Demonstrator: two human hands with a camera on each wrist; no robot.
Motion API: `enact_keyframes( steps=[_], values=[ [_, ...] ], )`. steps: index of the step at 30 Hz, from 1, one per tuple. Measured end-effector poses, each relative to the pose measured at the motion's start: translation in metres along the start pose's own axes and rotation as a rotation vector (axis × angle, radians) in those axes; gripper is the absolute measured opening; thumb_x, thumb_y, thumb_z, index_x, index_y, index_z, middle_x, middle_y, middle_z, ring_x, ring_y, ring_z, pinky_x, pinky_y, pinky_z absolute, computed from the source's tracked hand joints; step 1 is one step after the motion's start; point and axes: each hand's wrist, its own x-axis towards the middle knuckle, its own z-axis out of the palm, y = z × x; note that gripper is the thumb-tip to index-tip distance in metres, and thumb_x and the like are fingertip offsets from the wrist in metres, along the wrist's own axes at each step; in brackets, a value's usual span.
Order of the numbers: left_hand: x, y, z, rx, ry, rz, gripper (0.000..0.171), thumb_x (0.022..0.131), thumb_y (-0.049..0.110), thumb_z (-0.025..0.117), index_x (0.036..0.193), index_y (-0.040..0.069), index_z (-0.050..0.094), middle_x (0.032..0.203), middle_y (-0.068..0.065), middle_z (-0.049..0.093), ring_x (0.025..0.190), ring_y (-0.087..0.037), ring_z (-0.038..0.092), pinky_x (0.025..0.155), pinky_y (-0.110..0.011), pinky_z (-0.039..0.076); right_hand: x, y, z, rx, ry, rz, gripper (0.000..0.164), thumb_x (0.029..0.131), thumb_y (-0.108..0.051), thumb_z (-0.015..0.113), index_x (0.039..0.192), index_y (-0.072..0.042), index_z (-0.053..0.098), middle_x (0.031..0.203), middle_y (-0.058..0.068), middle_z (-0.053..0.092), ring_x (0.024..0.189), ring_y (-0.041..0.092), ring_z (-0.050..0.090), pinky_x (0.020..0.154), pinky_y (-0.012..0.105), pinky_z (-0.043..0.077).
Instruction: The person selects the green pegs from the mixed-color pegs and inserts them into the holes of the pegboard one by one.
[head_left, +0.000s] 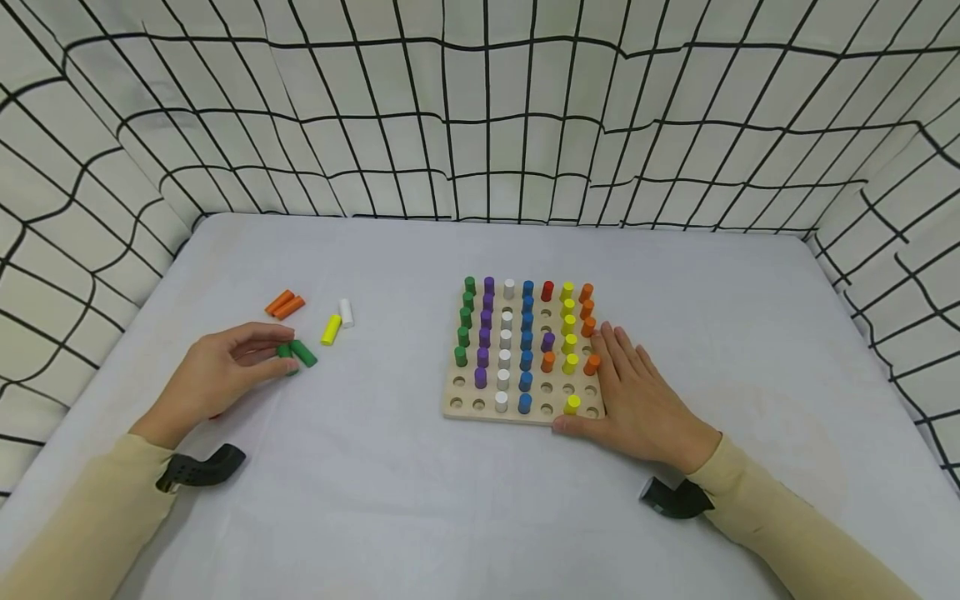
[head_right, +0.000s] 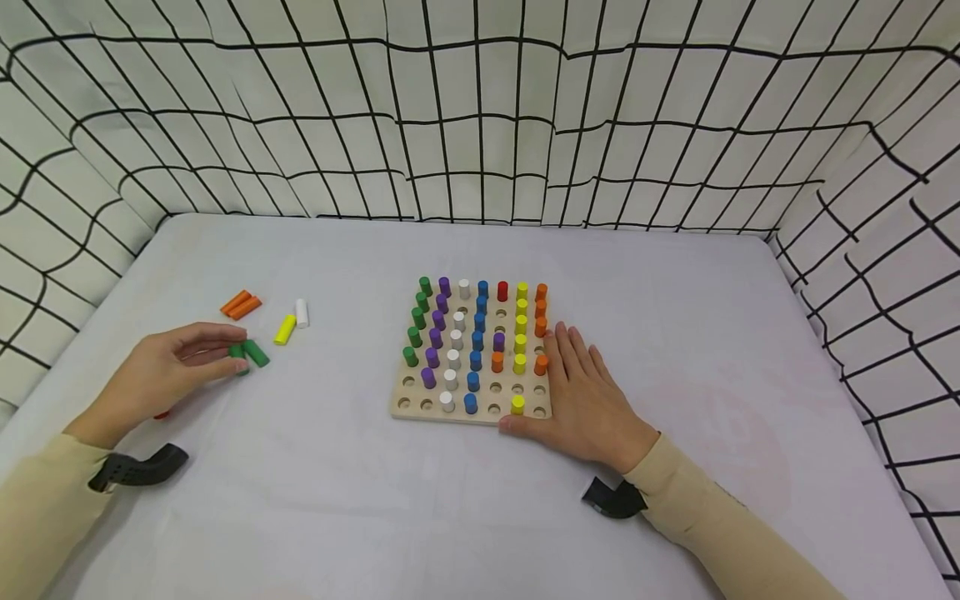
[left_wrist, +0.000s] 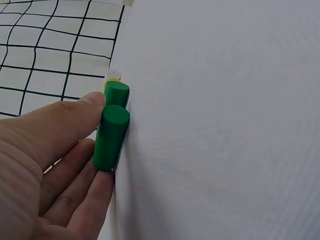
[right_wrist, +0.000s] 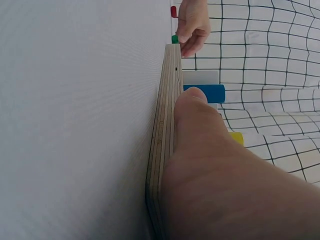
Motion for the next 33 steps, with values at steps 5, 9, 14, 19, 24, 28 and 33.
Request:
enact_keyframes(
  steps=[5,9,14,19,24,28,33],
  values=[
    [0.0,-0.001,0.002,-0.001,0.006,0.004,0.055,0.09,0.041,0.081,0.134,0.011,0.065,0.136,-0.016,0.067,0.096,0.033,0.049,0.081,0.006,0.045,0.0,0.0,0.001,0.0,0.001,-0.001,0.132,0.081,-0.09,0.053,0.165,-0.001,0.006,0.175,0.019,0.001,0.164,0.042,0.003,0.131,0.065,0.012],
    [-0.001,-0.001,0.002,-0.009,0.012,0.003,0.054,0.09,0.04,0.081,0.133,0.011,0.066,0.136,-0.016,0.067,0.097,0.032,0.05,0.082,0.005,0.046,0.0,0.0,0.001,0.0,0.002,-0.001,0.132,0.08,-0.091,0.053,0.165,0.0,0.006,0.175,0.02,0.001,0.164,0.042,0.003,0.131,0.065,0.012],
    [-0.003,0.0,0.003,0.0,0.015,-0.002,0.055,0.09,0.04,0.081,0.134,0.01,0.065,0.136,-0.017,0.067,0.096,0.033,0.049,0.081,0.006,0.045,0.0,0.0,0.001,-0.001,0.003,-0.001,0.132,0.08,-0.09,0.053,0.165,0.0,0.006,0.175,0.02,0.001,0.164,0.042,0.003,0.131,0.065,0.012],
    [-0.006,0.002,0.005,-0.014,0.031,0.009,0.052,0.091,0.034,0.081,0.133,0.009,0.065,0.134,-0.017,0.067,0.096,0.033,0.049,0.082,0.006,0.046,0.0,0.001,0.001,-0.002,0.005,-0.002,0.132,0.08,-0.09,0.053,0.165,-0.001,0.006,0.175,0.019,0.001,0.164,0.042,0.003,0.131,0.065,0.012],
    [-0.009,0.003,0.007,-0.057,0.062,0.015,0.05,0.089,0.03,0.083,0.131,0.009,0.067,0.121,0.014,0.067,0.097,0.031,0.053,0.083,0.003,0.05,0.0,0.001,0.001,-0.007,0.005,-0.005,0.132,0.081,-0.091,0.052,0.165,0.0,0.006,0.175,0.02,0.001,0.164,0.043,0.003,0.131,0.065,0.013],
    [-0.01,0.004,0.008,-0.094,0.075,0.018,0.05,0.089,0.026,0.084,0.132,0.008,0.066,0.111,0.034,0.058,0.098,0.031,0.055,0.083,0.001,0.051,0.0,0.001,0.0,-0.006,0.002,-0.004,0.132,0.081,-0.091,0.051,0.165,0.0,0.006,0.175,0.019,0.001,0.164,0.042,0.003,0.131,0.065,0.012],
    [-0.012,0.005,0.011,-0.1,0.072,0.02,0.048,0.09,0.024,0.083,0.132,0.007,0.067,0.106,0.037,0.06,0.094,0.028,0.06,0.08,-0.001,0.053,0.001,0.001,0.0,-0.002,-0.001,0.001,0.133,0.08,-0.092,0.052,0.165,0.0,0.006,0.176,0.019,0.001,0.164,0.042,0.003,0.131,0.065,0.012]
  ],
)
